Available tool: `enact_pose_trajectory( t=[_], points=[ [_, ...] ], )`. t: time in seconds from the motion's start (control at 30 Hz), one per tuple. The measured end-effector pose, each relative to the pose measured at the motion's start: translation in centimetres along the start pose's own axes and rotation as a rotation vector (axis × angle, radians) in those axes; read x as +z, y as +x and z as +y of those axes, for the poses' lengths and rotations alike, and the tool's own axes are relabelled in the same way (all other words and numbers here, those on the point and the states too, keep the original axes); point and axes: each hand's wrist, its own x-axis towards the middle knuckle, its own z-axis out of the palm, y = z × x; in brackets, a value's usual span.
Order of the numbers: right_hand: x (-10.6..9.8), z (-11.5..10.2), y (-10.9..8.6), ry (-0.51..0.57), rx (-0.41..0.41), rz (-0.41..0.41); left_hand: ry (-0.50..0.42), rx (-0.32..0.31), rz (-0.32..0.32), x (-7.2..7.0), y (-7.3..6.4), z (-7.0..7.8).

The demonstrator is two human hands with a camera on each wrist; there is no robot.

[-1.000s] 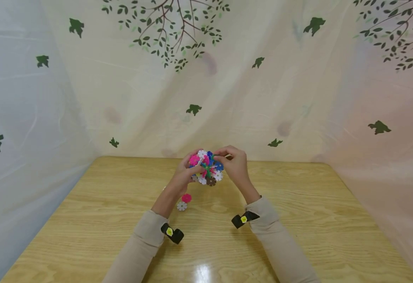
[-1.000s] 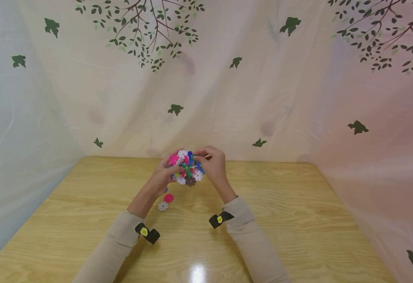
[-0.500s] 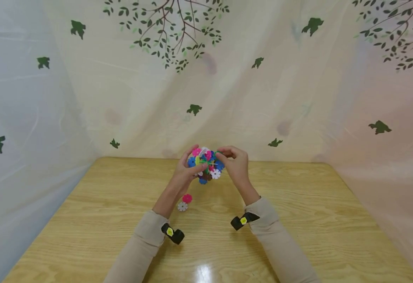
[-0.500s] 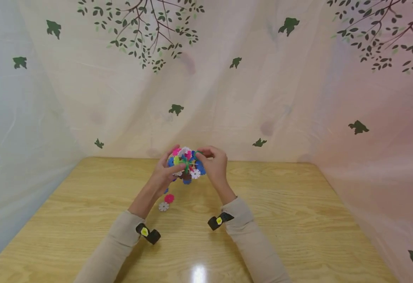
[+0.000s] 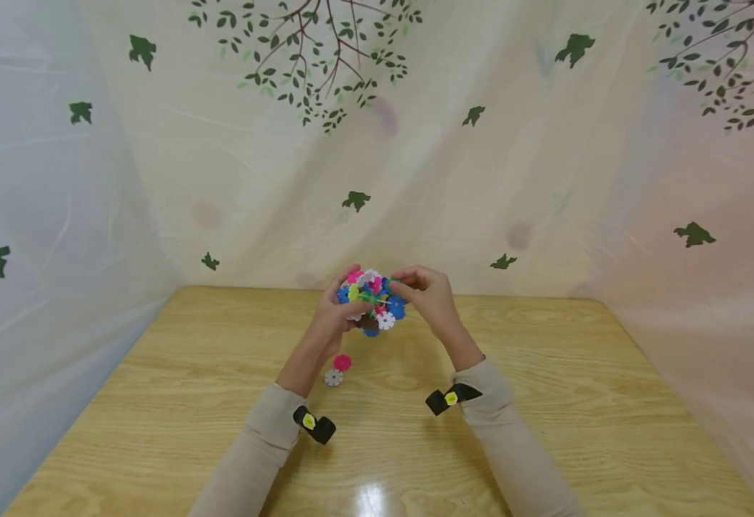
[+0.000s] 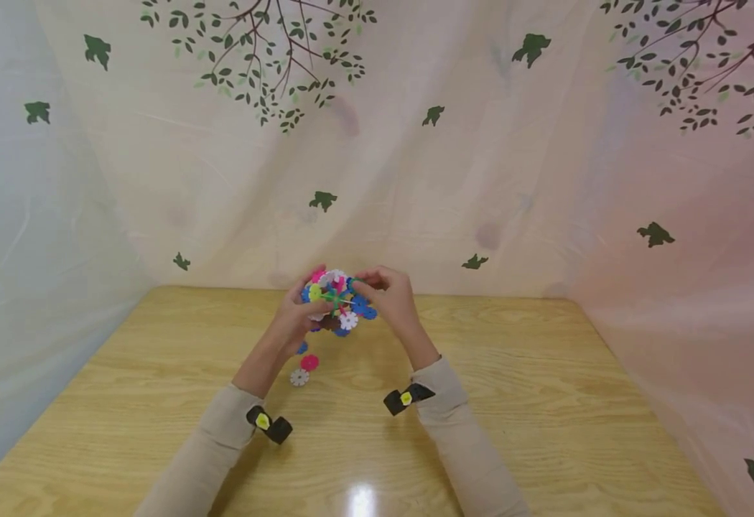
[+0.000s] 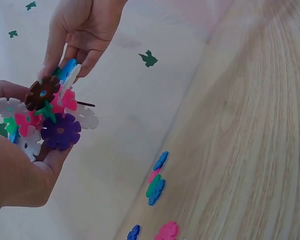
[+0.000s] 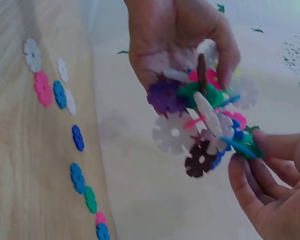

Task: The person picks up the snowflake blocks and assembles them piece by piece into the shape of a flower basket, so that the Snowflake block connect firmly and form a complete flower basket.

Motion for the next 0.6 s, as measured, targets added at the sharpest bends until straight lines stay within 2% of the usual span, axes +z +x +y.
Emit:
enact_pose_trajectory(
  t=[0.1,0.27,0.37,0.47,0.6],
  points=[
    [-1.1,0.1,0.5,-0.020,0.044,-0.085,0.002,-0.015,0.007,-0.2,0.1,0.2],
    [-2.8,0.7,1.9,-0.065,0.139,-0.150,0.051,-0.038,0.028,-0.7,0.2,0.7],
    [-3.6,1.6,2.7,-0.137,0.187,-0.222,0.058,-0.052,0.046,-1.1,0.3,0.9],
    [-4.1,2.9,3.4,-0.229,0.228,-0.327,0.047,-0.052,0.055,-1.4,0.3,1.1],
    [-4.1,5.1,4.2,-0.319,0.238,-0.435,0.032,-0.044,0.049,-1.6,0.4,1.1]
  ],
)
